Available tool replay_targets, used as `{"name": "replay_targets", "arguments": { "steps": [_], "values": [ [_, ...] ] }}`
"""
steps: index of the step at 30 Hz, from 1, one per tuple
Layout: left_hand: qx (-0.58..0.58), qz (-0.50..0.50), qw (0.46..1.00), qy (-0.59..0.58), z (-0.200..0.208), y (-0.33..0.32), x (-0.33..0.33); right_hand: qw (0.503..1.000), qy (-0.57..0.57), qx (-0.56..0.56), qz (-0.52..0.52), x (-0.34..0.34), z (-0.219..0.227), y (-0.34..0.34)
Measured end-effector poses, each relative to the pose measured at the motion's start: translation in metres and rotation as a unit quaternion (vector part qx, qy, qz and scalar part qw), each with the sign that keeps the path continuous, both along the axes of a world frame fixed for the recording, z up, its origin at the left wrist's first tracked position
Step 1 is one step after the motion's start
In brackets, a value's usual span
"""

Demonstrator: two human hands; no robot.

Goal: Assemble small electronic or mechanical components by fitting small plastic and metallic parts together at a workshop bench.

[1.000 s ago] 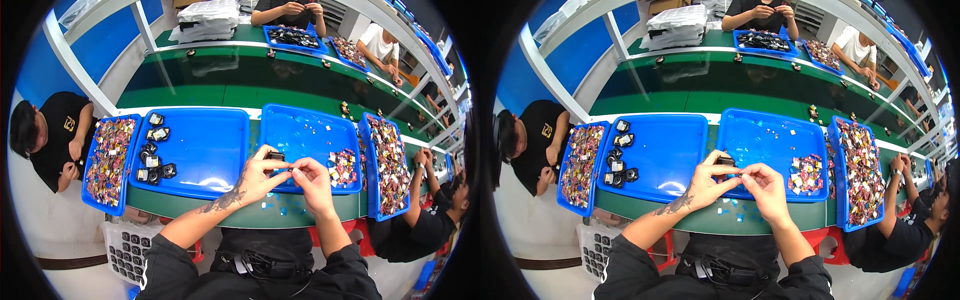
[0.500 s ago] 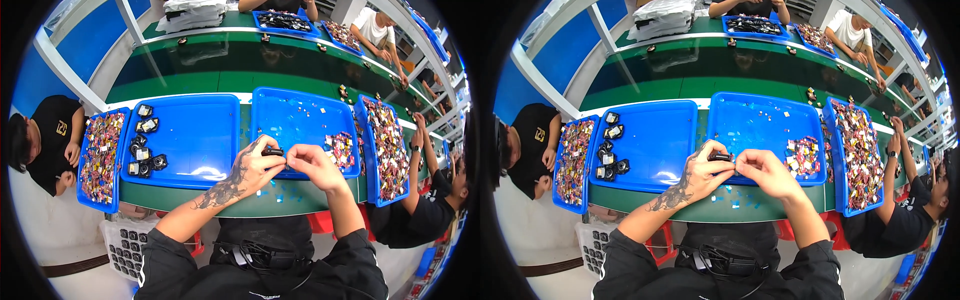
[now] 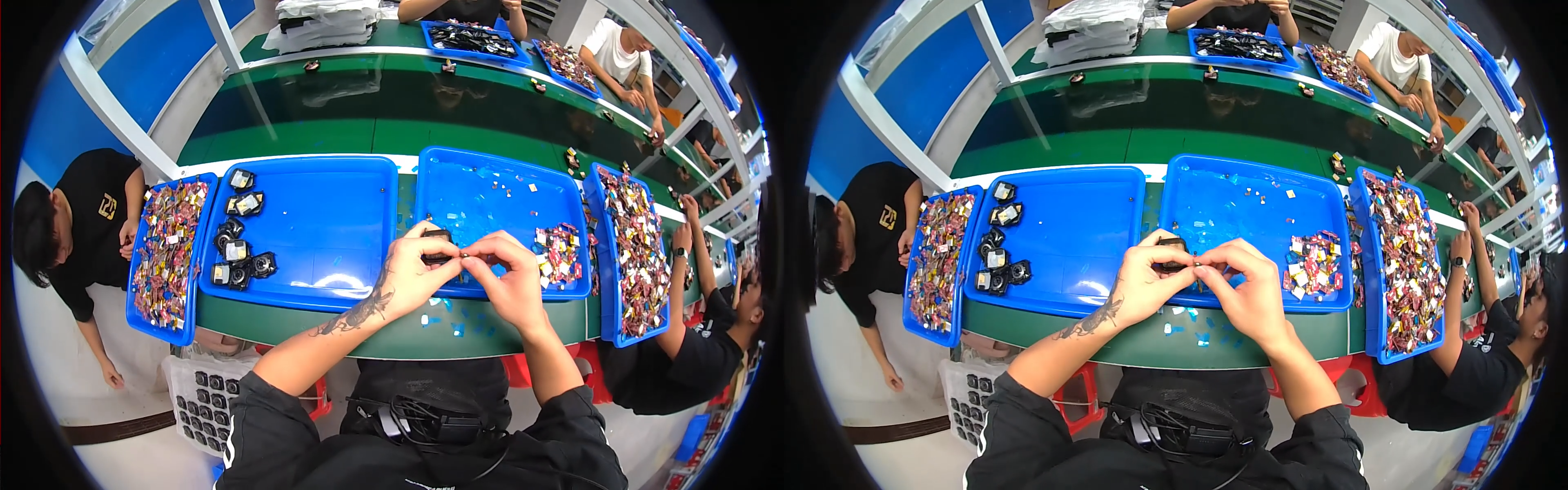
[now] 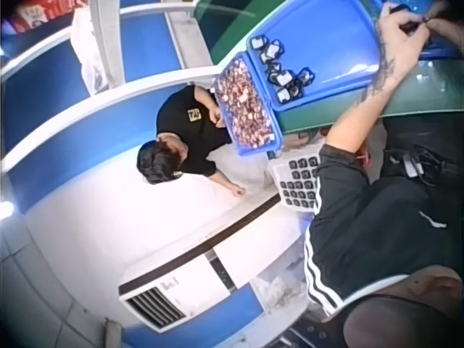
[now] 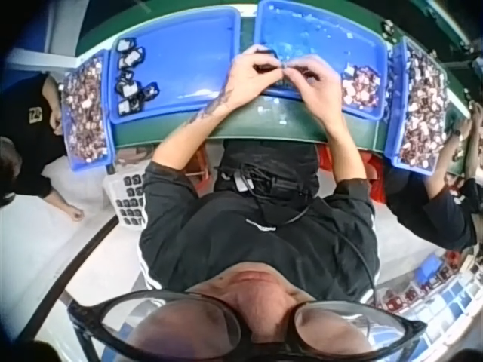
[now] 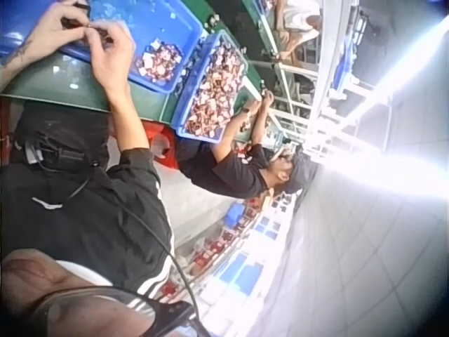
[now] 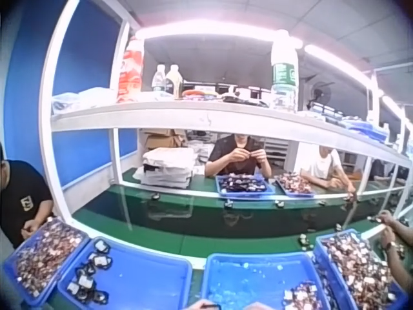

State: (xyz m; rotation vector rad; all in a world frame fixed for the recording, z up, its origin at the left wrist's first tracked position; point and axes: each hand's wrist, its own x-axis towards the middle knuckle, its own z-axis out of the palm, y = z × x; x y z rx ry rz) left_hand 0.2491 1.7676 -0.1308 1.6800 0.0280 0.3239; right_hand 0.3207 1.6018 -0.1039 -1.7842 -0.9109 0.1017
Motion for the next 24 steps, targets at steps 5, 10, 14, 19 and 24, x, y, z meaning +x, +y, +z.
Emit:
{"name": "replay_targets", "arguments": {
  "steps": [5, 10, 14, 19, 24],
  "values": [
    [-0.178, -0.091, 0.979, 0.040, 0.007, 0.005, 0.001, 0.974, 0.173, 0.136, -0.062, -0.002, 0.003, -0.002],
    [-0.264, -0.085, 0.961, -0.002, 0.003, 0.006, 0.001, 0.992, 0.079, 0.066, -0.075, -0.004, 0.010, -0.003],
    [-0.254, -0.065, 0.965, 0.028, 0.000, 0.007, 0.000, 0.999, -0.017, 0.002, -0.046, -0.009, 0.020, 0.009],
    [-0.229, -0.063, 0.970, 0.055, 0.010, 0.006, -0.002, 0.998, 0.020, -0.012, -0.060, -0.010, 0.023, 0.012],
    [-0.220, -0.012, 0.973, 0.064, 0.012, 0.011, -0.001, 0.988, 0.139, 0.020, -0.066, -0.007, 0.020, 0.005]
  ]
}}
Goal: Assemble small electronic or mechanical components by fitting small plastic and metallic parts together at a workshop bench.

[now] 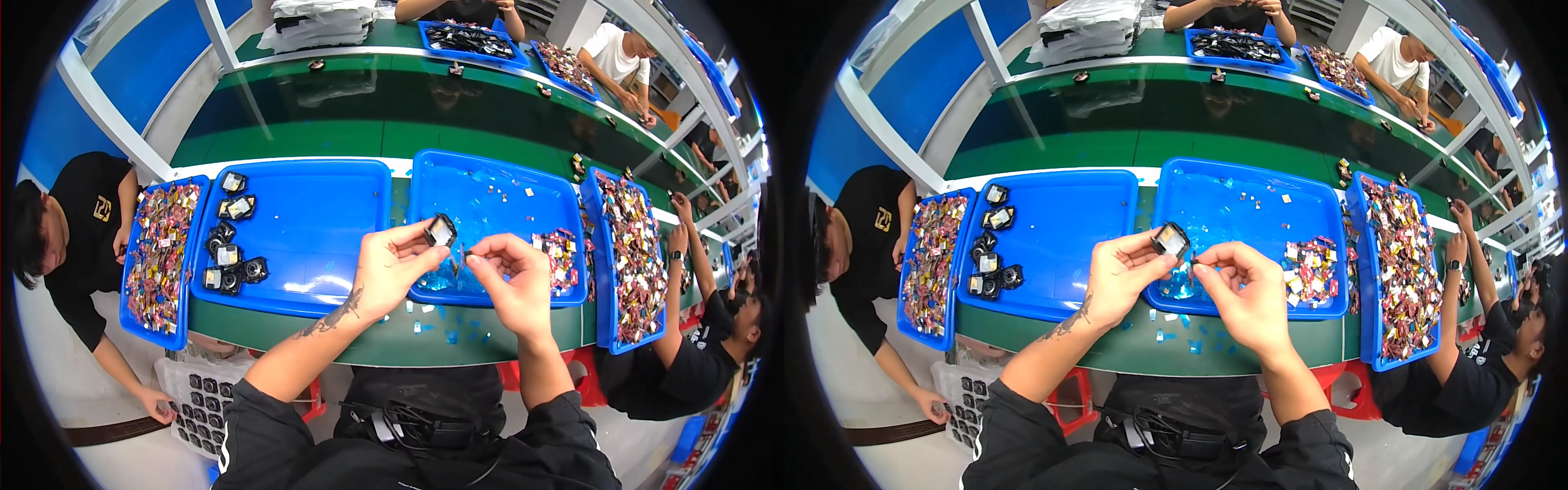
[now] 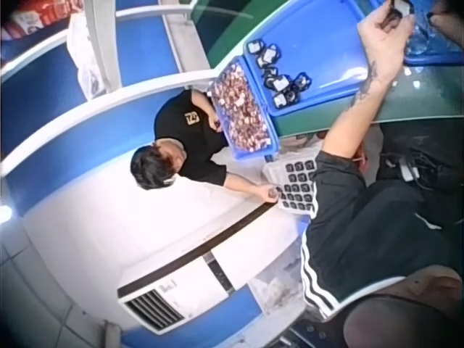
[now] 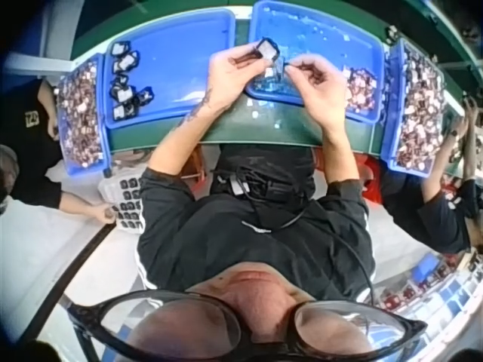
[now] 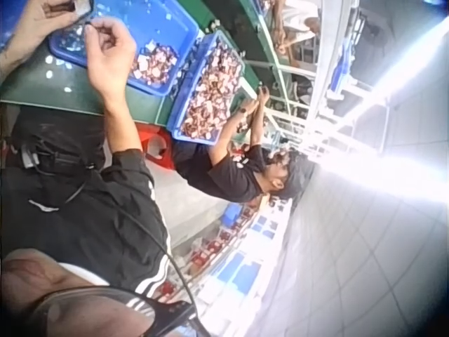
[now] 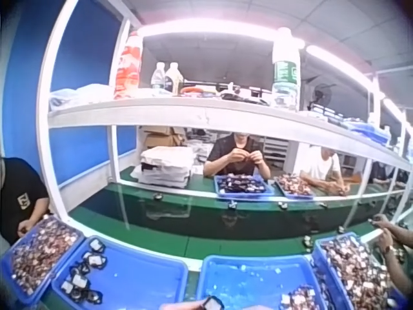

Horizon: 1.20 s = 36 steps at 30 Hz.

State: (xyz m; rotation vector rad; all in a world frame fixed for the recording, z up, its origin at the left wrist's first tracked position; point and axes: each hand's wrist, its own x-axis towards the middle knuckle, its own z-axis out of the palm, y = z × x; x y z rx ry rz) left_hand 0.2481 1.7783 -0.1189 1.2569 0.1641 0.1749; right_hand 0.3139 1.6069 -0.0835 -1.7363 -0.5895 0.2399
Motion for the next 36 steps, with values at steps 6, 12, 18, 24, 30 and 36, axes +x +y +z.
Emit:
{"name": "replay_targets", "arguments": {
  "steps": [6, 12, 18, 24, 30, 36],
  "values": [
    [-0.038, -0.074, 0.995, -0.051, 0.003, -0.002, -0.002, 0.997, -0.074, -0.022, -0.008, -0.009, 0.003, 0.006],
    [-0.029, -0.119, 0.989, -0.085, 0.000, -0.002, -0.005, 0.992, -0.120, -0.029, -0.028, -0.013, 0.009, 0.010],
    [-0.017, -0.126, 0.989, -0.075, -0.005, -0.001, -0.004, 0.995, -0.094, -0.030, -0.024, -0.011, 0.013, 0.009],
    [0.023, -0.122, 0.991, -0.044, -0.006, -0.001, -0.005, 0.997, -0.072, -0.035, -0.023, -0.009, 0.012, 0.009],
    [0.016, -0.119, 0.989, -0.086, -0.005, -0.006, -0.005, 0.994, -0.086, -0.066, -0.031, -0.006, 0.011, 0.009],
    [0.027, -0.122, 0.990, -0.071, -0.003, -0.004, -0.007, 0.968, -0.202, -0.139, -0.052, -0.001, 0.013, 0.008]
  ]
}}
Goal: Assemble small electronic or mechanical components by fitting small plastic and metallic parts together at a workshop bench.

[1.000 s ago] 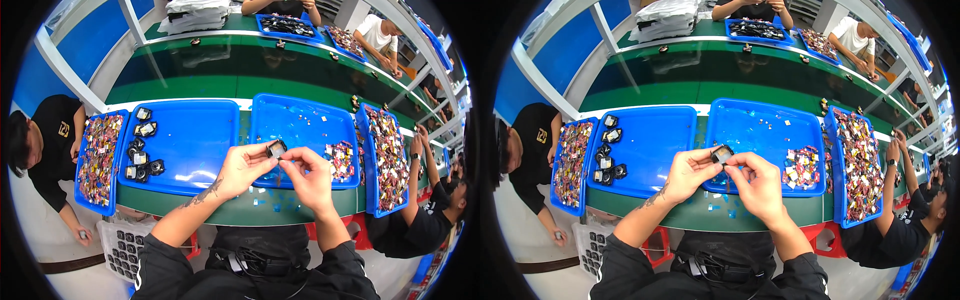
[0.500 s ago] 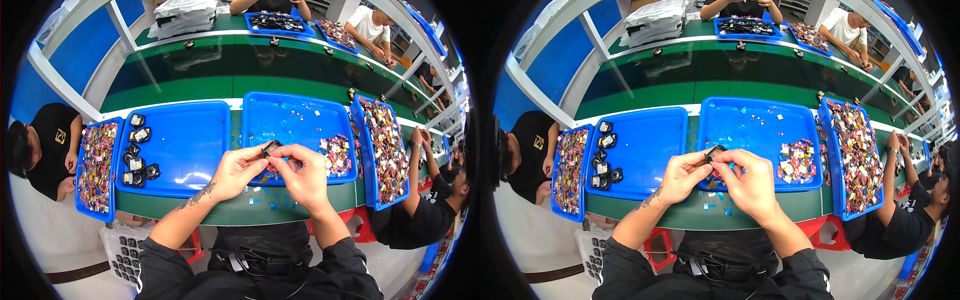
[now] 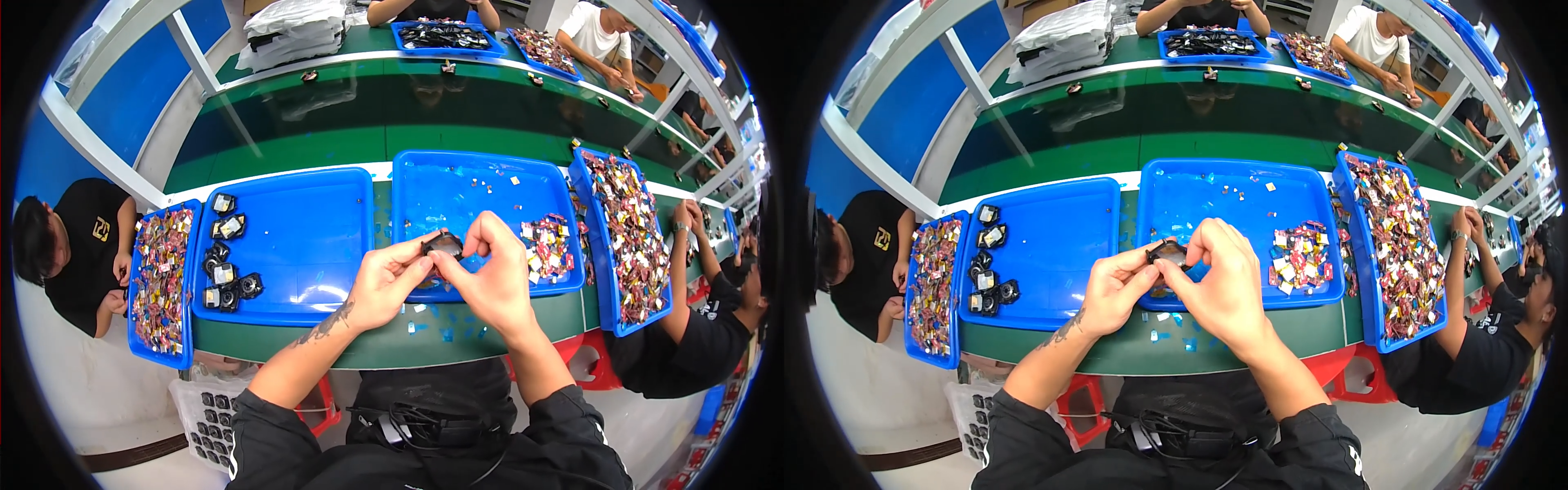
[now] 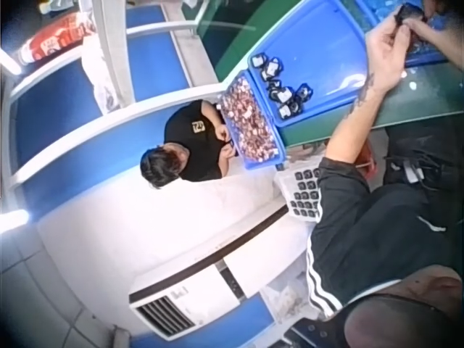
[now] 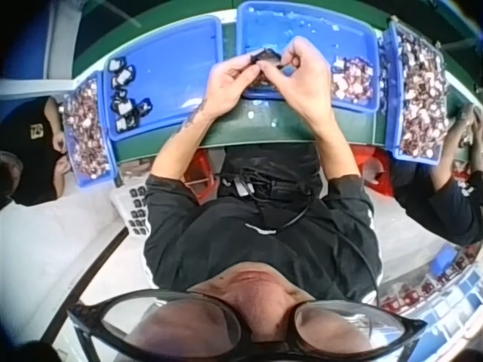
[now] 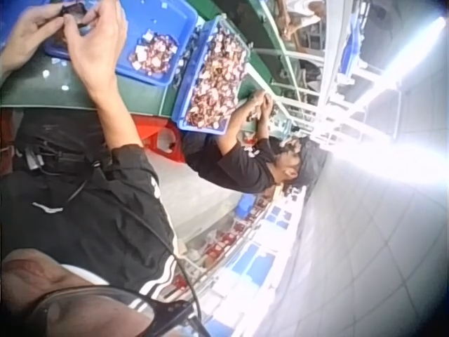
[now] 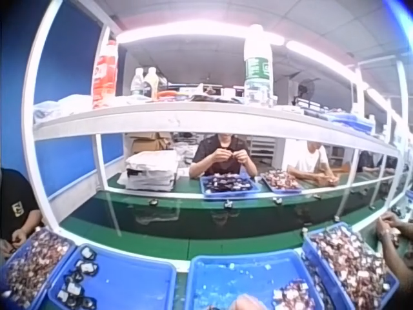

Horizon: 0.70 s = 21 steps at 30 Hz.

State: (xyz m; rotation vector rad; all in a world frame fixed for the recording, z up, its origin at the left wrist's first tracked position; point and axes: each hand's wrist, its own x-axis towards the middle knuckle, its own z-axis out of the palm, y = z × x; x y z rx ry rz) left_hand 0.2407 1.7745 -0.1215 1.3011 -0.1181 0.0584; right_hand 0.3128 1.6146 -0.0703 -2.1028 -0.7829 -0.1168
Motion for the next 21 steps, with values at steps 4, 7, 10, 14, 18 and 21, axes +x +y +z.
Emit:
{"name": "replay_targets", "arguments": {
  "steps": [4, 7, 10, 14, 18, 21],
  "values": [
    [-0.044, 0.021, 0.999, -0.020, -0.002, -0.004, 0.005, 0.941, 0.205, 0.263, 0.052, 0.000, -0.019, 0.001],
    [-0.123, 0.105, 0.987, -0.023, -0.002, -0.009, 0.008, 0.911, 0.281, 0.296, 0.056, -0.008, -0.024, -0.008],
    [-0.056, 0.121, 0.991, -0.027, 0.009, -0.011, 0.003, 0.918, 0.307, 0.242, 0.070, -0.008, -0.032, -0.012],
    [0.233, 0.100, 0.951, -0.175, 0.002, 0.008, 0.001, 0.885, 0.353, 0.292, 0.080, -0.008, -0.023, -0.013],
    [0.359, 0.139, 0.895, -0.224, 0.018, -0.002, -0.001, 0.873, 0.378, 0.297, 0.087, -0.006, -0.025, -0.017],
    [0.385, 0.163, 0.873, -0.250, 0.006, -0.001, 0.003, 0.877, 0.377, 0.285, 0.084, -0.008, -0.021, -0.017]
  ]
}}
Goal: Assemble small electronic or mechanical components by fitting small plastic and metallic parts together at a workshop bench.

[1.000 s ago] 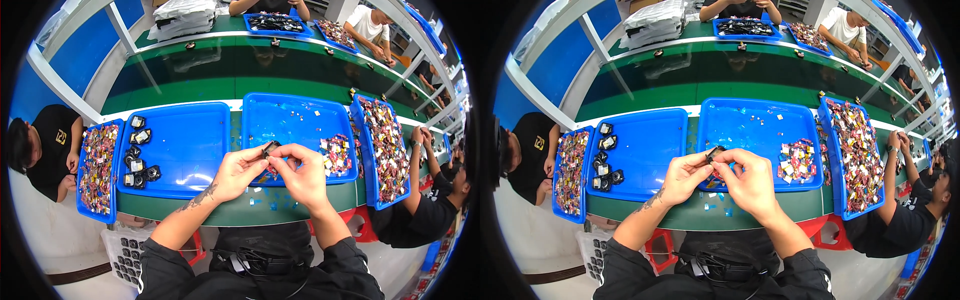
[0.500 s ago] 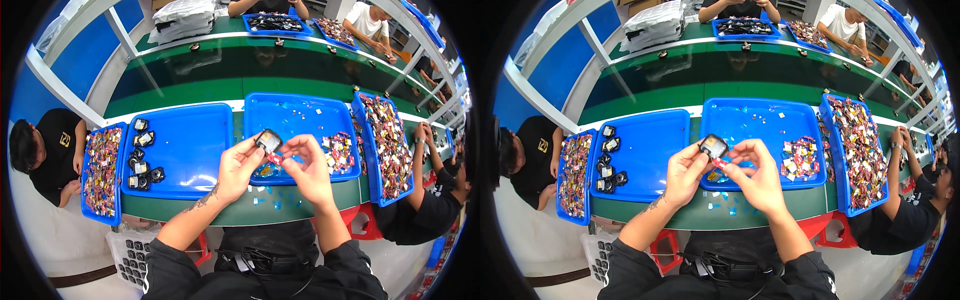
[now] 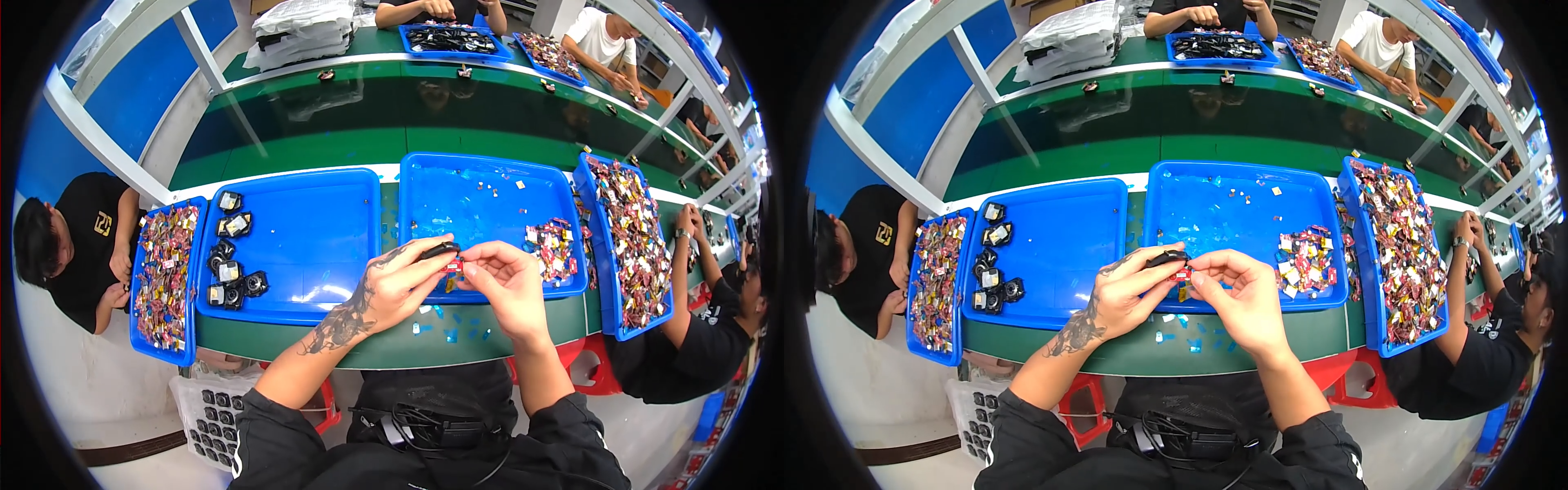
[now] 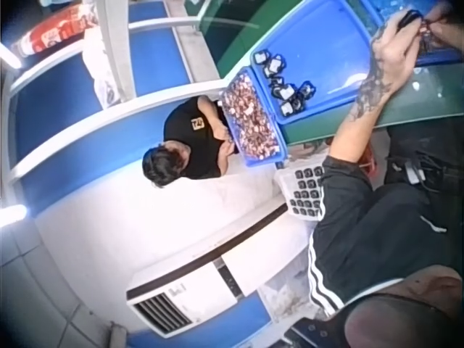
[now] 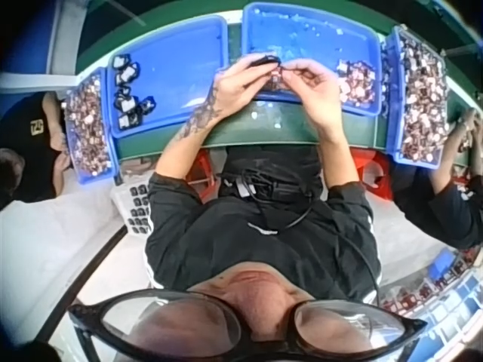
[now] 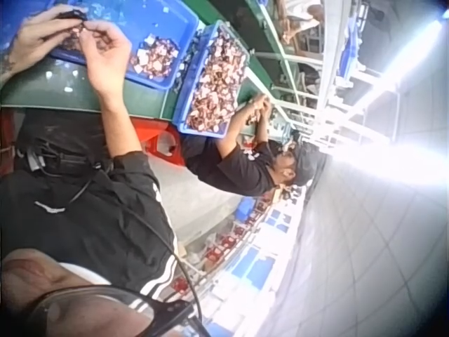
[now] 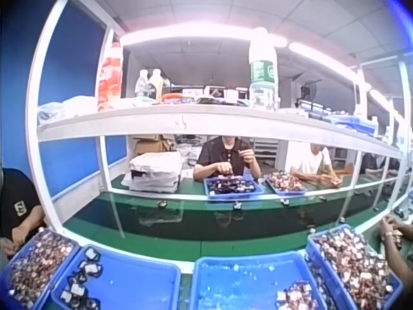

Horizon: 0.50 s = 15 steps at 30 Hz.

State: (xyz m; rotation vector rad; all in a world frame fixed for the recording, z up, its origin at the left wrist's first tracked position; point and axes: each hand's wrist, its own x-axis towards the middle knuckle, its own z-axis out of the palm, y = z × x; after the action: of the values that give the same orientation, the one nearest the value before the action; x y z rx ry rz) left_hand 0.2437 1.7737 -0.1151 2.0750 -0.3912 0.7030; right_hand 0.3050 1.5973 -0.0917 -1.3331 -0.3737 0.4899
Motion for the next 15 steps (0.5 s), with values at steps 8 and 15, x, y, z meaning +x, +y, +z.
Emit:
{"name": "replay_targets", "arguments": {
  "steps": [8, 15],
  "values": [
    [-0.157, -0.058, 0.948, 0.269, 0.001, 0.000, -0.002, 0.991, -0.110, -0.077, -0.002, 0.005, -0.011, -0.009],
    [-0.472, -0.161, 0.771, 0.396, -0.004, -0.006, 0.001, 0.970, -0.217, -0.103, -0.029, -0.004, -0.008, -0.004]
  ]
}}
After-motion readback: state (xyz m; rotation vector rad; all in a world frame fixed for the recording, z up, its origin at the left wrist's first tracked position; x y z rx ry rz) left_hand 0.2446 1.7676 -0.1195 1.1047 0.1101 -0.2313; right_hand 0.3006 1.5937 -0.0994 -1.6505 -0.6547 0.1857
